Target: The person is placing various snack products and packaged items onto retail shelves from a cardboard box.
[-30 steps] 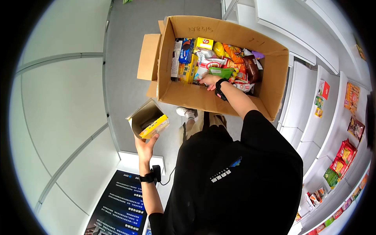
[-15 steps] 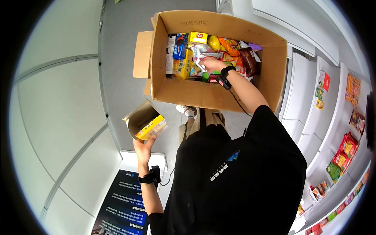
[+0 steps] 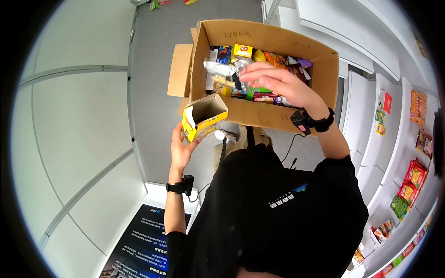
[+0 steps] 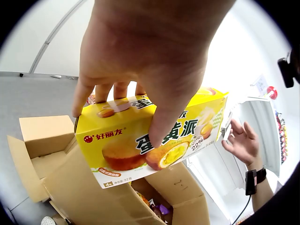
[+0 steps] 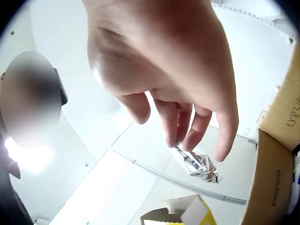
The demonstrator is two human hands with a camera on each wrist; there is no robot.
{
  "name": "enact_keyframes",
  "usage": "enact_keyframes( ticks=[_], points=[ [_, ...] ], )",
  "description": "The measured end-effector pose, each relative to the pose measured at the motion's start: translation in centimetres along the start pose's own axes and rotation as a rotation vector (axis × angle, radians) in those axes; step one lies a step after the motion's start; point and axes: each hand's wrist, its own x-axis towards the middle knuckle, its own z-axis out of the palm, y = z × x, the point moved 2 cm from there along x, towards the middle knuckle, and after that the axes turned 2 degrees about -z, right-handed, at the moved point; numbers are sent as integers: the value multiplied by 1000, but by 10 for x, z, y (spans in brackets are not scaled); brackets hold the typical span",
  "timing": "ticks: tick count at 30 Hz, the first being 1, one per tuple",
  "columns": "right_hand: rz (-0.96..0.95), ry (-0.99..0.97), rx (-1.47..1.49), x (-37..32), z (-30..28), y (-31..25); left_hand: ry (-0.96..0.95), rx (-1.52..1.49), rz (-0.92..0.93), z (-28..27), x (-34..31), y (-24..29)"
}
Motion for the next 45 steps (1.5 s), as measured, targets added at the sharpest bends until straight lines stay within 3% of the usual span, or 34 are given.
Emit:
enact_keyframes(
  ticks=[11, 21, 24, 27, 31, 35, 39, 45],
  points=[
    [-56, -314, -97, 6, 40, -48, -20, -52, 28, -5, 6, 3],
    [-33, -401, -372, 20, 88, -71, -85, -81, 112, -28, -14, -17],
    [34, -439, -394, 29, 107, -56, -89, -90, 102, -35, -24, -28],
    [240, -506, -348, 31, 125, -46, -103, -72, 112, -43, -32, -42],
    [233, -637, -72, 40, 118, -26, -135, -86, 129, -42, -19, -51],
    [389, -705, 6, 43, 109, -3, -156, 7, 146, -36, -11, -46],
    [418, -561, -186, 49, 87, -3, -150, -24, 112, -27, 6, -37],
    [275, -394, -311, 53, 77, -2, -169, -74, 96, -15, 14, -17]
  ],
)
